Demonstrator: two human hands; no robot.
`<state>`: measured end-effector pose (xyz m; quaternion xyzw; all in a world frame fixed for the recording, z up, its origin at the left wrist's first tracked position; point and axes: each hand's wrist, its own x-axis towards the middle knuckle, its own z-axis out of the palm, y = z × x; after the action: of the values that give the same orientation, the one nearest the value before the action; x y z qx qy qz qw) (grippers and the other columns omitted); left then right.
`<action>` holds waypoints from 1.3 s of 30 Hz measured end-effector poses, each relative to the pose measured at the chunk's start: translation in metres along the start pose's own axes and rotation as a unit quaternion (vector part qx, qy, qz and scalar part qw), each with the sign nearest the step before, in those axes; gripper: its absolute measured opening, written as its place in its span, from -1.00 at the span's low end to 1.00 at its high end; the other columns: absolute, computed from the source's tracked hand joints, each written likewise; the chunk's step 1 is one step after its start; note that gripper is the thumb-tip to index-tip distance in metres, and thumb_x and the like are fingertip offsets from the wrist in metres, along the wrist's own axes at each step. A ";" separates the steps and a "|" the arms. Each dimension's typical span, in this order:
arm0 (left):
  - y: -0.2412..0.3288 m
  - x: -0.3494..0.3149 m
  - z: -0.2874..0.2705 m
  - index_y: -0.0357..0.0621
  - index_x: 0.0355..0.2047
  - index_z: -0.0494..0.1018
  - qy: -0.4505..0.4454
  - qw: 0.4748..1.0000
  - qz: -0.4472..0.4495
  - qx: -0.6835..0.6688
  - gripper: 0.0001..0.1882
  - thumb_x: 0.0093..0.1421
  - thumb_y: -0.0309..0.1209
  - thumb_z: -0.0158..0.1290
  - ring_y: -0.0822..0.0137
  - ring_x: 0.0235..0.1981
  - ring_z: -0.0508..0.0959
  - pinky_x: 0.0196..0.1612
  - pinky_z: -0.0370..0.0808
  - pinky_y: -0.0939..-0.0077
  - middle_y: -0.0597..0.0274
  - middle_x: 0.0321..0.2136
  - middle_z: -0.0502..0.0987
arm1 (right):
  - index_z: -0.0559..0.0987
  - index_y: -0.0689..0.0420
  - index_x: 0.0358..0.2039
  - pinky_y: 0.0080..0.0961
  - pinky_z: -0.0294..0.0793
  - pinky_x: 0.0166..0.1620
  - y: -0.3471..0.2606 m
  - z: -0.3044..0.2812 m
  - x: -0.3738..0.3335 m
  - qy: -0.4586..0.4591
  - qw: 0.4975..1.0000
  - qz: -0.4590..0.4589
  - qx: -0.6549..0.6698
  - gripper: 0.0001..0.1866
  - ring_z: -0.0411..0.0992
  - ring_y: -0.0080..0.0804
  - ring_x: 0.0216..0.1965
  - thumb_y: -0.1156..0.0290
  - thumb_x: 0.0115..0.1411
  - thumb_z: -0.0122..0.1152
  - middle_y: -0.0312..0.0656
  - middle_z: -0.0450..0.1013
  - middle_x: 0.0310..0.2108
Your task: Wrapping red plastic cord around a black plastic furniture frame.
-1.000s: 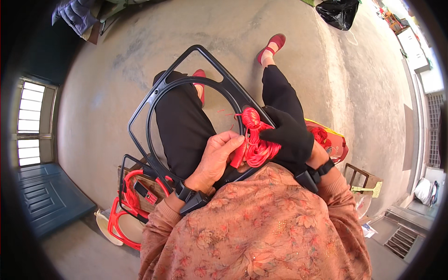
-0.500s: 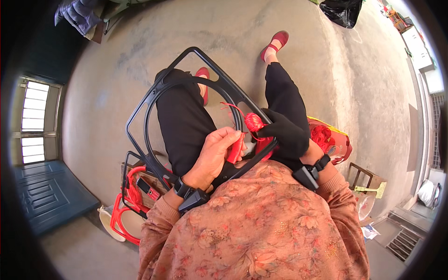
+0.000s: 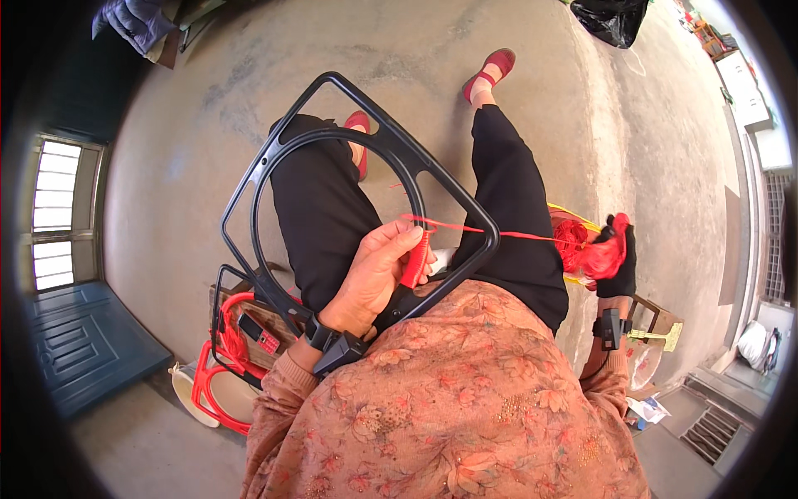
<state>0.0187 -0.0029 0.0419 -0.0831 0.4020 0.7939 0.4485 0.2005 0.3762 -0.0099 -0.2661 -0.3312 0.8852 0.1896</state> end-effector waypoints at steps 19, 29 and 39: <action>-0.002 0.001 0.003 -0.15 -0.41 0.37 -0.006 0.999 0.010 0.036 -0.85 0.26 -0.35 -0.03 0.35 -0.64 0.51 -0.57 0.49 0.55 0.08 -0.58 0.52 | 0.48 0.22 -0.25 -0.55 0.44 -0.20 0.017 0.079 0.028 0.012 0.895 -0.160 -0.415 -0.77 0.45 -0.43 -0.30 0.39 0.12 0.20 -0.25 0.48 -0.34; -0.008 0.003 0.014 -0.24 -0.35 0.38 -0.088 0.989 -0.119 -0.027 -0.83 0.26 -0.36 -0.03 0.35 -0.60 0.52 -0.53 0.51 0.52 0.07 -0.53 0.51 | 0.42 0.24 -0.03 -0.59 0.40 -0.12 0.157 0.194 0.060 -0.189 0.940 0.103 -0.265 -0.55 0.41 -0.49 -0.18 0.24 0.14 0.20 -0.15 0.45 -0.16; -0.014 0.005 0.006 -0.25 -0.33 0.46 -0.006 0.999 -0.046 0.008 -0.84 0.23 -0.38 0.02 0.38 -0.56 0.54 -0.49 0.51 0.59 0.18 -0.49 0.54 | 0.28 0.28 0.10 -0.45 0.41 -0.03 0.100 0.238 0.014 -0.395 0.870 0.275 -0.109 -0.45 0.43 -0.33 -0.15 0.31 0.15 0.15 0.01 0.35 0.00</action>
<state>0.0281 0.0091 0.0356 -0.0930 0.4012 0.7699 0.4875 0.0310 0.1969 0.0687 0.0063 -0.3862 0.8911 -0.2382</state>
